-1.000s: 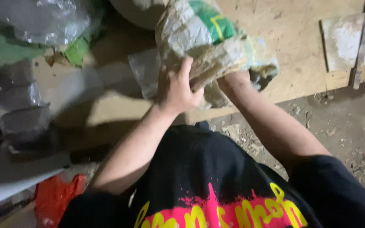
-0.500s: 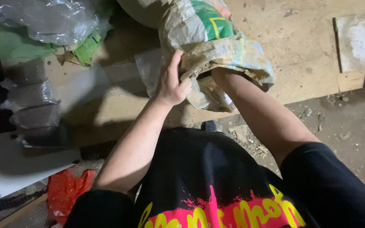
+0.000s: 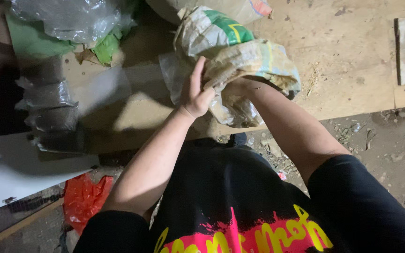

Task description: The person scoops a dark granular material from a large sack into small plastic bags using a green scoop. They tie each filled bag and place it on a wooden table next to other completed packages.

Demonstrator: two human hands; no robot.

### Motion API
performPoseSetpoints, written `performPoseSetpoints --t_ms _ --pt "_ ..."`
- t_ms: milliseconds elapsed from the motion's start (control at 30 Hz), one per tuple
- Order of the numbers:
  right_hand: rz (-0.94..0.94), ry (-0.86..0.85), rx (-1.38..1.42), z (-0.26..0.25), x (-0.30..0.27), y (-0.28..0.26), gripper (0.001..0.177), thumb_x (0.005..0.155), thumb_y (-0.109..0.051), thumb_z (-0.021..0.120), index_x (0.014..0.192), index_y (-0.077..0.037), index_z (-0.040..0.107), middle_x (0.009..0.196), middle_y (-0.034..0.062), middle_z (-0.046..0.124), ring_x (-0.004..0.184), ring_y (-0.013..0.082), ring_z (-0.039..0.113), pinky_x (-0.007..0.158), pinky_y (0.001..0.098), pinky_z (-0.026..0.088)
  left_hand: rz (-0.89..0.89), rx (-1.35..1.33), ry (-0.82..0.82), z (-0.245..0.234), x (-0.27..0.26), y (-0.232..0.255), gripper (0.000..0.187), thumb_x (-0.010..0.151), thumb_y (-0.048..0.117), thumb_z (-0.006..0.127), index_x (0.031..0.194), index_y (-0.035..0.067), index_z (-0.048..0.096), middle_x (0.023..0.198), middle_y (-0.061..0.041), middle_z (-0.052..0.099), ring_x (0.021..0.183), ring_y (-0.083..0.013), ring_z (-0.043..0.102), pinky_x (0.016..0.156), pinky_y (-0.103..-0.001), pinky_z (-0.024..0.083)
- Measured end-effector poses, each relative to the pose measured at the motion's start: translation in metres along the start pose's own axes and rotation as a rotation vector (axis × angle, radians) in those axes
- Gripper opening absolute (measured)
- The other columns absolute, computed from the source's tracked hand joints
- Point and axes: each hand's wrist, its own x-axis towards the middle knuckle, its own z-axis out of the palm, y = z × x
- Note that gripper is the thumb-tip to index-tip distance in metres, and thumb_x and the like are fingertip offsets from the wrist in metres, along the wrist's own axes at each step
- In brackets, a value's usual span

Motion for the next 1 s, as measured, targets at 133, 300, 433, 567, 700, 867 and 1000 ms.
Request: performPoseSetpoints --t_ms 133,300,433,567,700,867,1000 --pt "0.029 -0.074 0.040 0.010 0.011 -0.004 0.043 0.096 -0.019 0.056 0.139 -0.017 0.061 0.142 0.0133 0.062 0.130 0.0305 0.059 0.112 0.0419 0.043 -0.112 -0.250 0.035 -0.006 0.000 -0.014 0.078 0.088 0.007 0.053 0.158 -0.007 0.023 0.151 -0.022 0.049 0.144 -0.0309 0.048 0.126 -0.040 0.036" --pt "0.132 -0.152 0.194 0.036 0.029 0.010 0.040 0.098 -0.023 0.054 0.136 -0.017 0.063 0.140 0.0125 0.064 0.127 0.0298 0.062 0.110 0.0389 0.045 -0.096 -0.298 0.074 -0.025 0.002 -0.009 0.071 0.083 0.008 0.052 0.151 -0.007 0.041 0.138 -0.020 0.055 0.131 -0.0300 0.053 0.119 -0.041 0.043" --pt "0.011 -0.116 0.032 0.044 0.030 0.034 0.042 0.099 -0.030 0.049 0.137 -0.016 0.063 0.142 0.0158 0.061 0.125 0.0337 0.060 0.108 0.0400 0.045 -0.097 -0.240 0.129 -0.032 0.006 0.011 0.068 0.082 0.010 0.052 0.148 -0.003 0.039 0.137 -0.016 0.053 0.131 -0.0267 0.051 0.117 -0.038 0.040" --pt "0.114 -0.007 0.132 0.031 0.009 0.031 0.046 0.099 -0.039 0.048 0.137 -0.016 0.061 0.138 0.0174 0.060 0.125 0.0363 0.057 0.105 0.0415 0.044 -0.222 0.224 0.127 -0.034 0.016 0.038 0.047 0.079 0.014 0.058 0.125 0.001 0.055 0.113 -0.015 0.069 0.106 -0.0283 0.069 0.096 -0.041 0.058" --pt "0.264 0.050 0.132 0.004 -0.019 0.004 0.045 0.097 -0.040 0.049 0.134 -0.019 0.065 0.132 0.0168 0.065 0.120 0.0365 0.061 0.103 0.0415 0.047 -0.143 0.267 0.140 -0.026 0.031 0.054 0.047 0.080 0.014 0.059 0.126 0.003 0.055 0.109 -0.017 0.071 0.102 -0.0304 0.072 0.093 -0.042 0.057" --pt "0.240 0.206 0.100 -0.024 -0.043 -0.014 0.040 0.097 -0.037 0.057 0.128 -0.014 0.069 0.124 0.0195 0.068 0.113 0.0388 0.063 0.098 0.0438 0.049 -0.244 0.267 0.117 -0.025 0.041 0.045 0.049 0.079 0.015 0.056 0.126 0.004 0.056 0.104 -0.017 0.074 0.095 -0.0281 0.074 0.084 -0.038 0.059" --pt "0.260 0.314 0.165 -0.039 -0.060 -0.017 0.031 0.093 -0.030 0.064 0.115 -0.012 0.076 0.107 0.0191 0.074 0.098 0.0379 0.070 0.090 0.0427 0.055 -0.216 0.113 0.147 -0.019 0.038 0.014 0.057 0.079 0.013 0.057 0.135 0.001 0.050 0.111 -0.017 0.067 0.097 -0.0254 0.067 0.082 -0.038 0.058"
